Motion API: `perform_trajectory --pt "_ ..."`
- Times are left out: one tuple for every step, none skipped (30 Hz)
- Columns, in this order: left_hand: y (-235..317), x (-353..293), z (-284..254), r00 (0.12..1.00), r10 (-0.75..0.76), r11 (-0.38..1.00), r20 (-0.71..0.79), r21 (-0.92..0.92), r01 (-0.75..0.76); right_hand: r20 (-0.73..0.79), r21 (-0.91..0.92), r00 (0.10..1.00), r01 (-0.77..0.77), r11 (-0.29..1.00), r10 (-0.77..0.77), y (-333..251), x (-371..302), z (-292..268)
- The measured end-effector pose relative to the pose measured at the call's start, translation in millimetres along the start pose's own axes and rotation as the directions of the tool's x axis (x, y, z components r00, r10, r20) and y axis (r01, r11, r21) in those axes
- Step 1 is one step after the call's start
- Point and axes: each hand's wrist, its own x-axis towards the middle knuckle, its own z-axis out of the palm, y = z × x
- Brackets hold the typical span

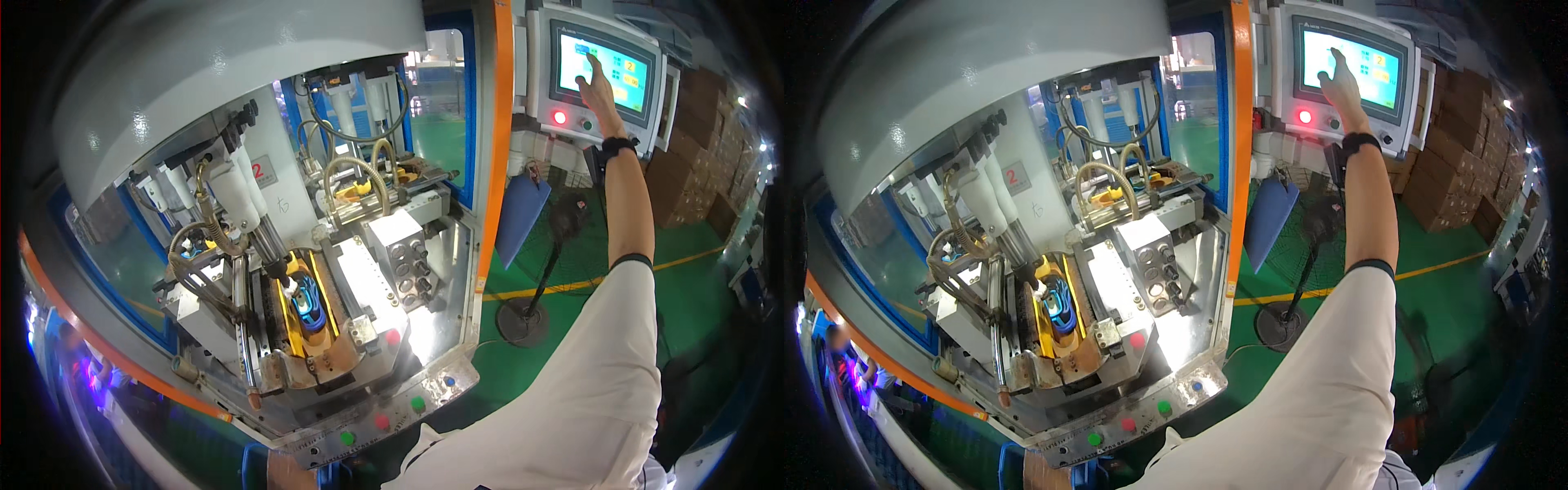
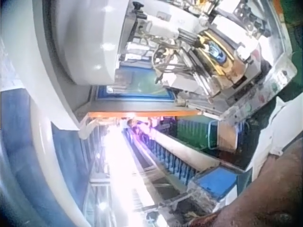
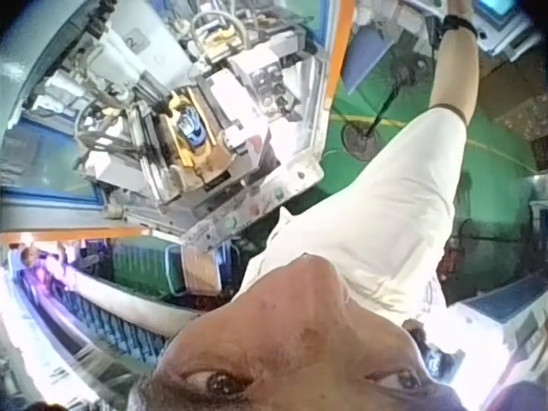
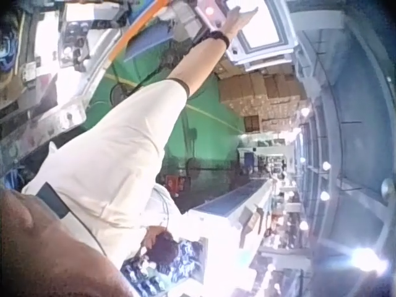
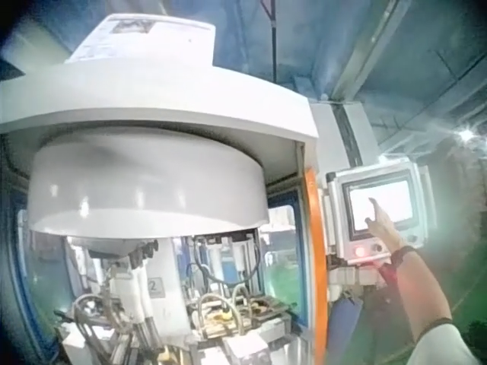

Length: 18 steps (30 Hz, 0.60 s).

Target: Using industrial machinery to process and assemble athletic shoes at multiple stations.

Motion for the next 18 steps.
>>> perform_trajectory --pt "1.5 4.6 2.0 1.0 0.006 1.0 -0.006 0.01 -0.006 0.009 0.098 1.0 -0.017 0.995 0.017 1.8 -3.0 0.6" --pt "3.0 9.3 2.6 1.0 0.011 1.0 -0.016 0.021 -0.011 -0.031 0.125 0.999 -0.003 0.992 0.007 -2.3 -8.1 -2.5" --pt "4.9 13.6 3.2 1.0 0.017 0.999 -0.024 0.036 -0.016 -0.076 0.126 0.997 0.017 0.992 -0.007 -4.5 -11.6 -4.4" --pt "6.7 17.7 3.7 0.999 0.023 0.998 -0.031 0.052 -0.022 -0.077 0.146 0.997 0.005 0.989 0.006 -7.8 -13.6 -3.9" --pt "7.5 22.2 4.2 0.999 0.028 0.997 -0.027 0.073 -0.026 -0.079 0.156 0.997 -0.007 0.988 0.02 -13.9 -16.1 -12.1" --pt "8.4 26.7 4.2 0.999 0.032 0.995 -0.025 0.095 -0.03 -0.081 0.149 0.996 -0.009 0.989 0.021 -10.4 -14.3 -14.0" --pt "9.2 31.1 3.7 0.999 0.037 0.993 -0.023 0.117 -0.034 -0.126 0.135 0.992 0.044 0.99 -0.027 -7.7 -11.6 -14.4" --pt "8.8 33.9 5.8 0.999 0.041 0.99 -0.021 0.136 -0.038 -0.172 0.12 0.982 0.099 0.988 -0.078 -3.7 -8.6 -15.4" --pt "8.3 36.6 7.3 0.999 0.046 0.987 -0.019 0.154 -0.042 -0.175 0.115 0.981 0.1 0.988 -0.079 0.8 -8.1 -16.8" --pt "7.8 39.3 8.3 0.999 0.05 0.984 -0.018 0.173 -0.047 -0.176 0.102 0.981 0.103 0.989 -0.084 4.7 -7.6 -17.9" --pt "8.6 43.2 7.9 0.998 0.057 0.981 -0.021 0.189 -0.052 -0.177 0.094 0.98 0.107 0.99 -0.089 5.0 -7.5 -17.4" --pt "9.6 47.1 7.1 0.998 0.063 0.977 -0.025 0.206 -0.057 -0.18 0.096 0.98 0.107 0.99 -0.089 5.1 -7.4 -17.1" --pt "10.8 51.0 5.8 0.997 0.07 0.973 -0.03 0.223 -0.062 -0.177 0.082 0.98 0.107 0.991 -0.092 5.2 -7.9 -16.5" --pt "12.0 55.0 1.6 0.996 0.077 0.969 -0.04 0.24 -0.066 -0.172 0.073 0.981 0.106 0.992 -0.093 1.1 -10.3 -14.3" --pt "13.4 59.1 -3.3 0.995 0.085 0.964 -0.051 0.258 -0.069 -0.171 0.081 0.981 0.105 0.991 -0.09 -3.1 -11.6 -11.9" --pt "15.3 63.0 -8.9 0.994 0.094 0.958 -0.063 0.277 -0.073 -0.146 0.067 0.986 0.091 0.994 -0.081 -7.2 -12.3 -9.1" --pt "15.8 65.6 -11.3 0.993 0.1 0.953 -0.068 0.293 -0.076 -0.125 0.047 0.989 0.081 0.996 -0.075 -7.8 -10.8 -10.3" --pt "16.7 68.2 -14.3 0.992 0.107 0.947 -0.073 0.311 -0.079 -0.126 0.05 0.989 0.081 0.995 -0.074 -3.5 -8.5 -7.6"
